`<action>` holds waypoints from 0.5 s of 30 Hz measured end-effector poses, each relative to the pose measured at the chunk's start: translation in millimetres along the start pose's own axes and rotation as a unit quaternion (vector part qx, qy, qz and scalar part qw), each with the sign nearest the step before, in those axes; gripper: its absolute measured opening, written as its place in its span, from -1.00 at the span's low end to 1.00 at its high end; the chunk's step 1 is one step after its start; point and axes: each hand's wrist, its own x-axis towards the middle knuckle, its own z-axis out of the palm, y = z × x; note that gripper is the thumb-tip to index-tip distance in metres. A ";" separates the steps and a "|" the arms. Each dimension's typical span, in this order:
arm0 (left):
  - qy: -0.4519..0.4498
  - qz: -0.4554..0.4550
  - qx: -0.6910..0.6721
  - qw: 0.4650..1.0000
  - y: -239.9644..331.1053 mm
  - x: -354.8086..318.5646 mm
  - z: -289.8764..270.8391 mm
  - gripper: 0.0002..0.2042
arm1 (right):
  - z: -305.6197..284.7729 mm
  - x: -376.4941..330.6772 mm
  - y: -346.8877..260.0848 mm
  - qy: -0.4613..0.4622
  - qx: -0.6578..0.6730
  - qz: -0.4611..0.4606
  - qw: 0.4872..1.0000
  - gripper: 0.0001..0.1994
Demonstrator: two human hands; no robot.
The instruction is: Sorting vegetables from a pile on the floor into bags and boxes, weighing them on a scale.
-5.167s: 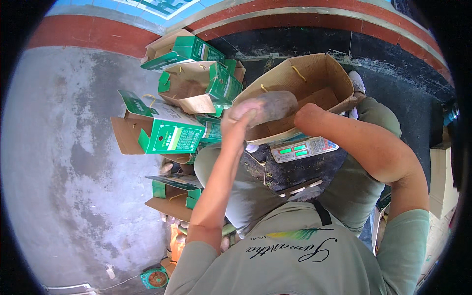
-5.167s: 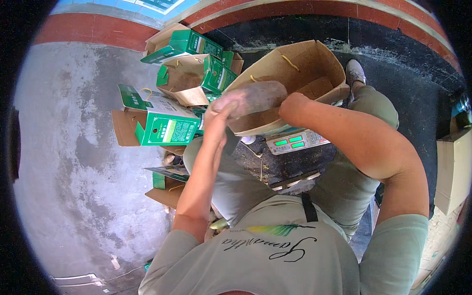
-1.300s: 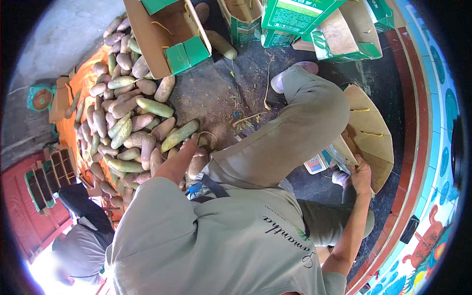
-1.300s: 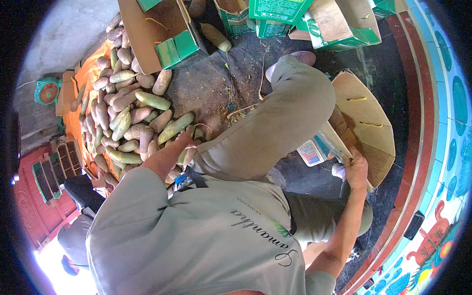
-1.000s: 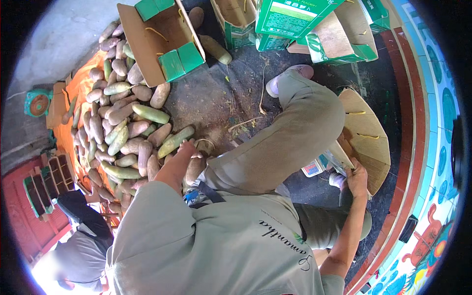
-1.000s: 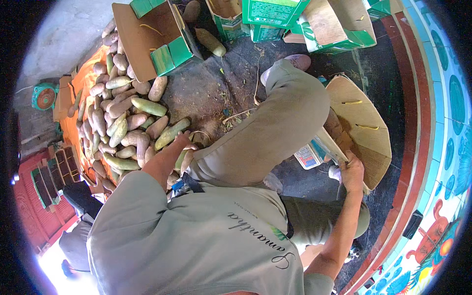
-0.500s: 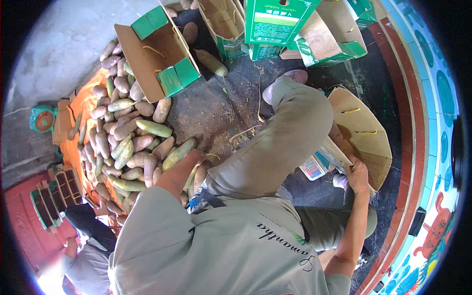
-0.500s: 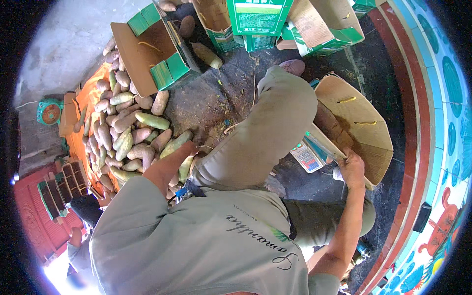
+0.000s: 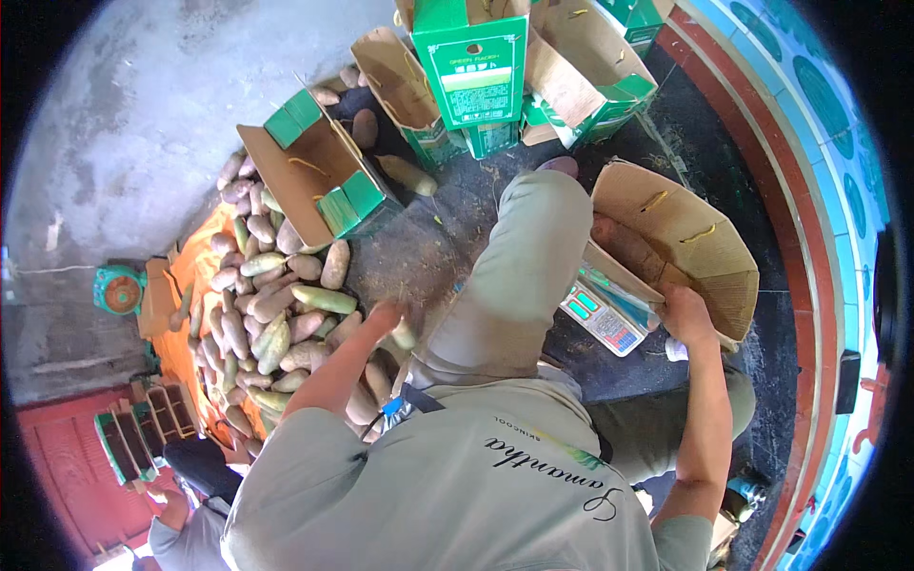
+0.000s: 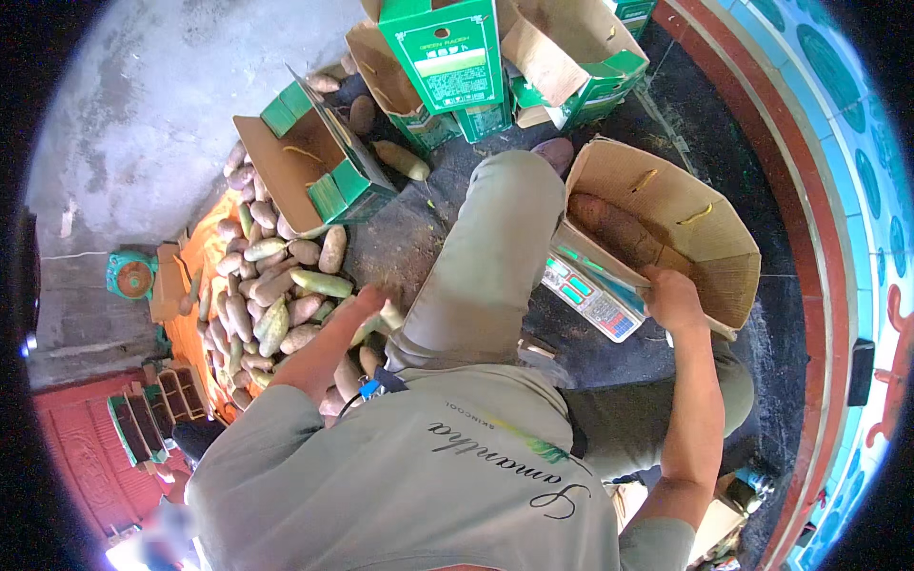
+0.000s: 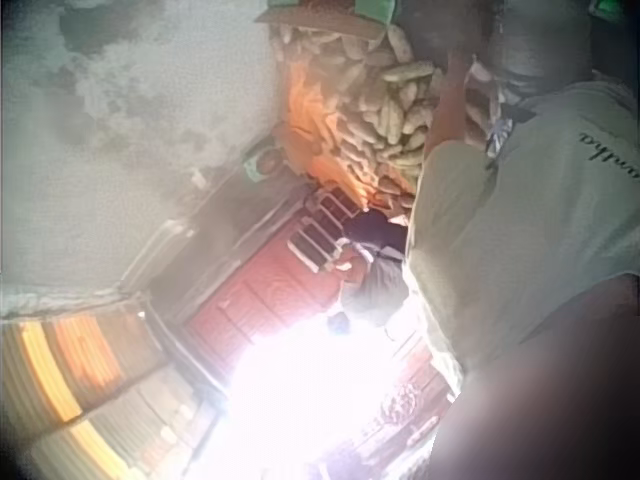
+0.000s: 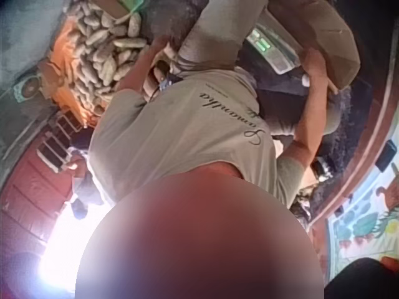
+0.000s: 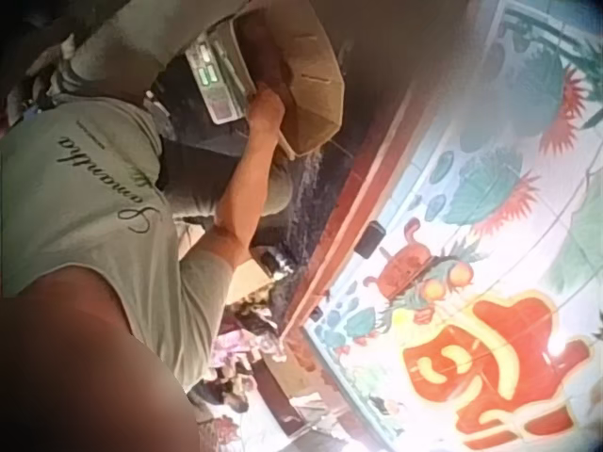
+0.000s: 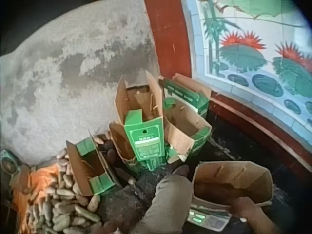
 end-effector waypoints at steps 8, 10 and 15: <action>0.295 -0.043 -0.599 0.743 112.3 -38.8 -229.8 -0.55 | 6.5 4.4 -4.5 0.035 -0.034 -0.025 0.998 -0.82; 0.371 0.051 -0.625 0.684 148.0 -54.3 -277.8 -0.56 | 6.7 4.5 -6.2 0.040 -0.038 -0.027 0.998 -0.82; 0.336 0.212 -0.688 0.608 223.7 -76.5 -357.8 -0.62 | 11.1 1.8 -2.7 0.073 -0.033 -0.045 0.996 -0.81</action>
